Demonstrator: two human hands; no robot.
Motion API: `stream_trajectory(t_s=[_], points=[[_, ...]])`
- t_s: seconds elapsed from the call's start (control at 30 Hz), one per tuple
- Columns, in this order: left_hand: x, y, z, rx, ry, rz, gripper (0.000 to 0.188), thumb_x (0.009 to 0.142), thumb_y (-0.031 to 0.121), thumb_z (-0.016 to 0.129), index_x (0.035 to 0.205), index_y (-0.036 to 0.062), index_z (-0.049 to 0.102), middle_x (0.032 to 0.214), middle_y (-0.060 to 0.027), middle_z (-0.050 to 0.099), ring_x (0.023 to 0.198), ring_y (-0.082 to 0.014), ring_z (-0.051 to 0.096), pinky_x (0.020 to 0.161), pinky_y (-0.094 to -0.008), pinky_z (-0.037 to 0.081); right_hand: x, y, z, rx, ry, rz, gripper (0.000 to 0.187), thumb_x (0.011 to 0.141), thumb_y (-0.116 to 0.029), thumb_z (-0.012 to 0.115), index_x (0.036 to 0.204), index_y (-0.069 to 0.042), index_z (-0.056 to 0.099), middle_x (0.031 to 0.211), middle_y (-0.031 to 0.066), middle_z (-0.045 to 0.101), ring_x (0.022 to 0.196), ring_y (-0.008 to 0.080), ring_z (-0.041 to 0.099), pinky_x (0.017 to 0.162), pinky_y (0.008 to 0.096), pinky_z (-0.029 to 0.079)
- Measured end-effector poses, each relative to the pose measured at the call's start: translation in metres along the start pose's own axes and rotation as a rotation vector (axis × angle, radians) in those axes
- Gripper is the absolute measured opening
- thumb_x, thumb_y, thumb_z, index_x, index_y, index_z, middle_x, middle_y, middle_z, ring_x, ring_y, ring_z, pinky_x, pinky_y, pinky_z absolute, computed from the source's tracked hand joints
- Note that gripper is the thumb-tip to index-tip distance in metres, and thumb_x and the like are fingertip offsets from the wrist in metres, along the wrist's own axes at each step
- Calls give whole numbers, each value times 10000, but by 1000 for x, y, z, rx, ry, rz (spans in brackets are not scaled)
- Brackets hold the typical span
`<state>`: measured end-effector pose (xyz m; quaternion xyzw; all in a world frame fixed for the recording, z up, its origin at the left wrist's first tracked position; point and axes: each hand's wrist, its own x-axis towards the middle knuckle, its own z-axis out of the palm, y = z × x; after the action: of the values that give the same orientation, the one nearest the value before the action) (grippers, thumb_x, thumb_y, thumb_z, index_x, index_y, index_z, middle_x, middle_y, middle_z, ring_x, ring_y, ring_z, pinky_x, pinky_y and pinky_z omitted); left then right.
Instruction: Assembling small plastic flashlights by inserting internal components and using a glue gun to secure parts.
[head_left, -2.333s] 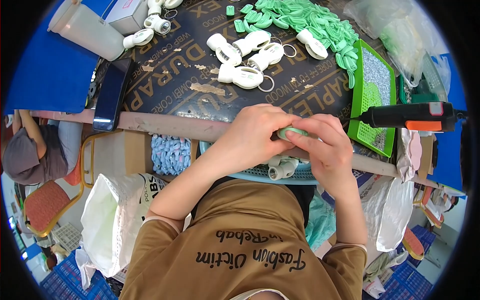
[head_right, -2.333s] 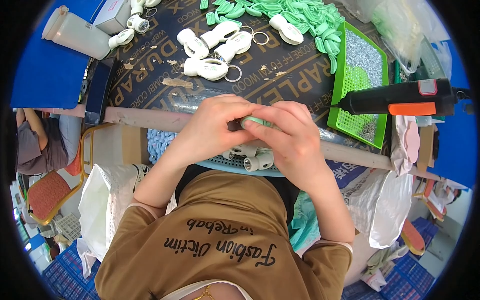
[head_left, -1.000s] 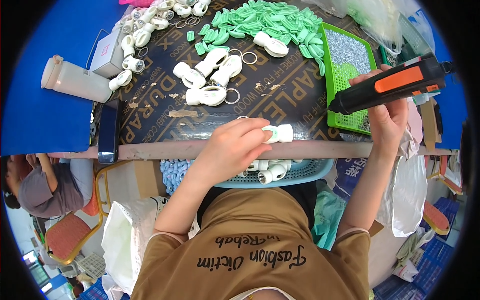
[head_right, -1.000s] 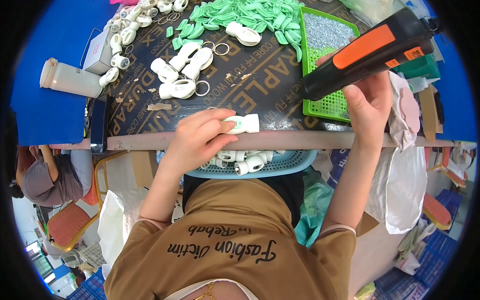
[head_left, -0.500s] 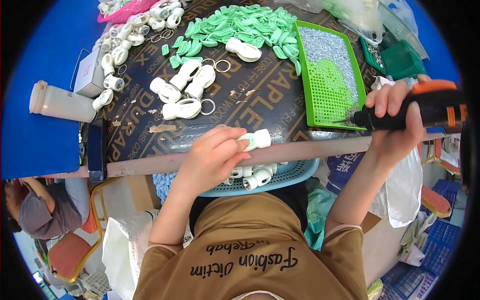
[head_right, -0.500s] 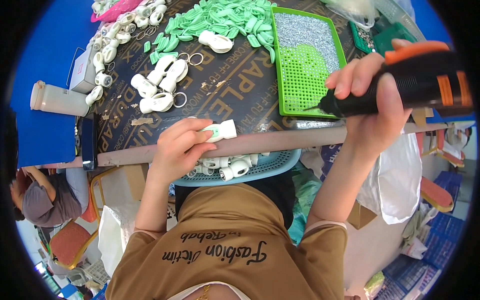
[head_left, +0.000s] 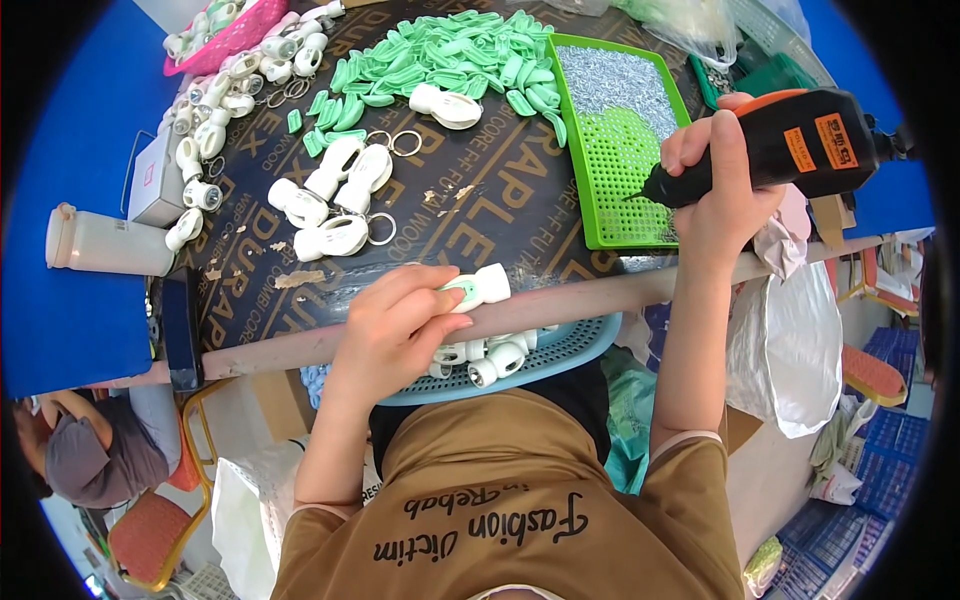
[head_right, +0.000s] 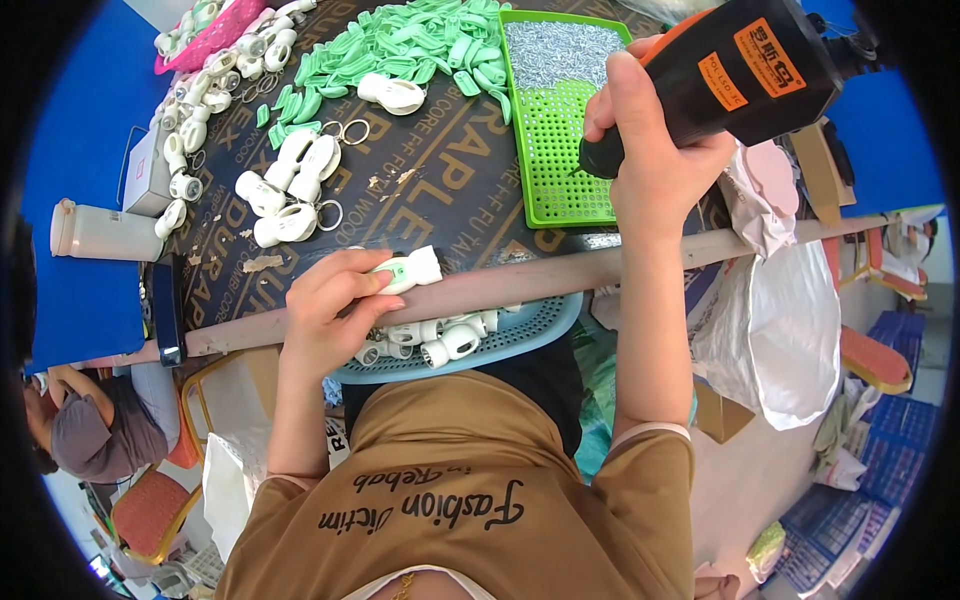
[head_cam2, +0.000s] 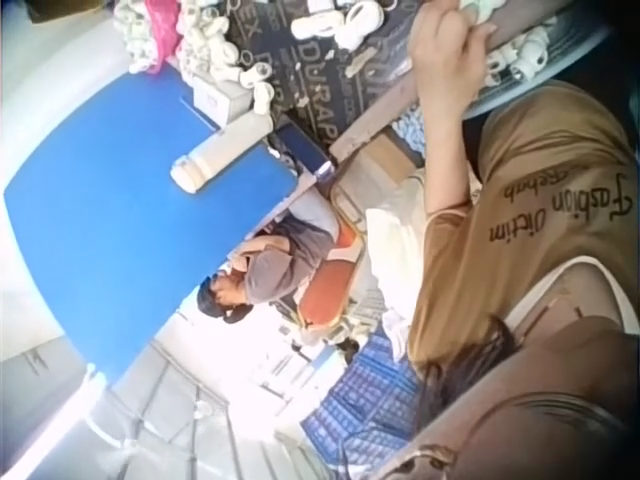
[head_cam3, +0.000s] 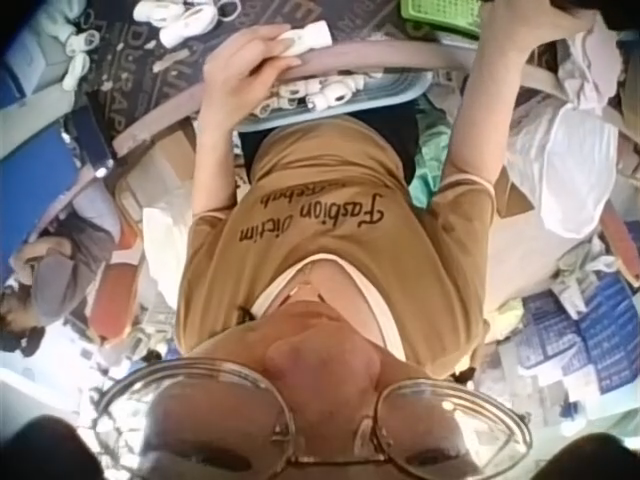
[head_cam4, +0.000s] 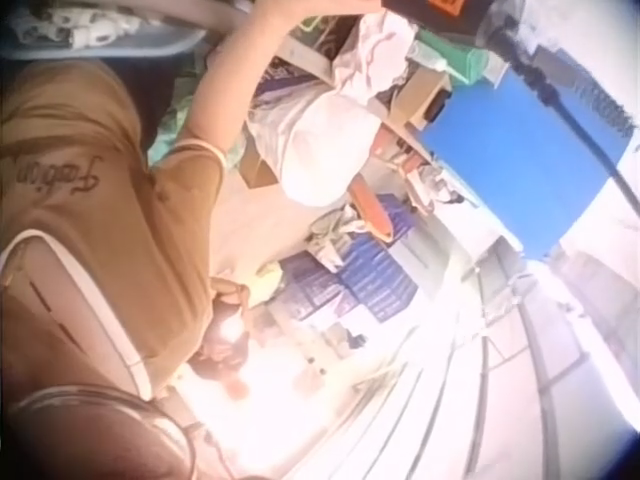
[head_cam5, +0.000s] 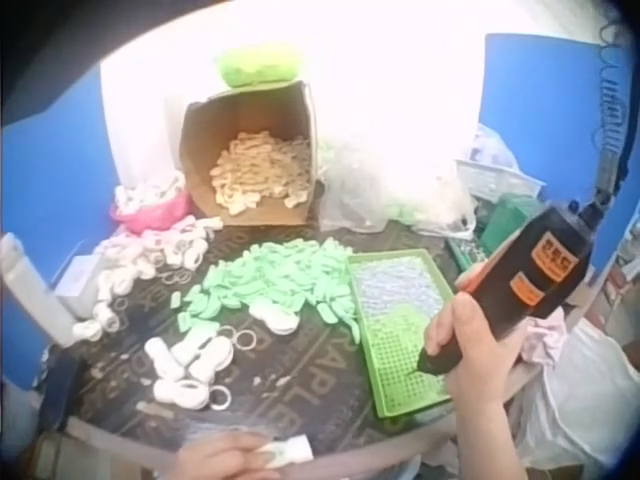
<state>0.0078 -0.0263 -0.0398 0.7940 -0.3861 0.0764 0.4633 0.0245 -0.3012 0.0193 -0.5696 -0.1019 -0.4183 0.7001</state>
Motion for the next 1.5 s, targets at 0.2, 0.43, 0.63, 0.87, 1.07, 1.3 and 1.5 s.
stream_trajectory(t_s=[0.2, 0.43, 0.63, 0.87, 1.07, 1.3, 1.5], points=[[1, 0, 0, 5, -2, -1, 203, 703, 77, 786, 833, 8, 647, 958, -145, 677, 795, -287, 650, 667, -343, 531, 0, 3, 0, 7, 14, 7, 134, 860, -17, 664, 962, 24, 587, 603, 51, 564, 483, 120, 539, 476, 253, 439], [0, -2, -1, 2, 0, 8, 205, 700, 80, 787, 833, 8, 649, 952, -143, 678, 790, -281, 652, 657, -340, 530, -2, 3, -5, -73, -56, -7, 158, 914, -38, 583, 1055, 16, 538, 621, 81, 536, 511, 161, 496, 514, 309, 431], [0, 0, -1, 2, 5, -4, 196, 708, 89, 785, 837, 10, 659, 950, -142, 682, 787, -280, 655, 665, -340, 530, -2, 4, 0, -26, 3, -27, 80, 881, -19, 634, 910, 13, 566, 585, 49, 551, 475, 116, 529, 473, 241, 428], [-2, -2, -1, 0, 17, 3, 182, 721, 86, 775, 837, 11, 657, 951, -138, 680, 796, -284, 655, 673, -344, 529, 3, -5, -1, 26, 31, -24, 174, 910, -60, 629, 1036, 46, 573, 596, 69, 543, 490, 158, 527, 497, 280, 437], [0, -4, -1, -32, 14, 44, 191, 717, 91, 774, 852, 24, 656, 944, -122, 670, 808, -280, 650, 662, -352, 530, 4, -43, 6, 51, -133, 116, 695, 806, -606, 646, 1209, -63, 484, 722, 26, 460, 644, 150, 418, 647, 304, 341], [-3, -7, -1, -58, 44, 60, 198, 715, 88, 765, 872, 33, 660, 945, -117, 671, 838, -290, 651, 705, -368, 537, -33, -54, 61, 314, -444, 256, 952, 644, -872, 549, 1194, -100, 473, 718, 19, 476, 593, 145, 438, 572, 302, 347], [-6, -7, -2, -52, 33, 44, 200, 712, 83, 760, 879, 38, 660, 946, -113, 670, 854, -289, 652, 721, -367, 541, -53, -39, 76, 284, -357, 242, 988, 661, -907, 467, 1221, -93, 468, 694, 44, 505, 546, 162, 455, 540, 310, 377]])
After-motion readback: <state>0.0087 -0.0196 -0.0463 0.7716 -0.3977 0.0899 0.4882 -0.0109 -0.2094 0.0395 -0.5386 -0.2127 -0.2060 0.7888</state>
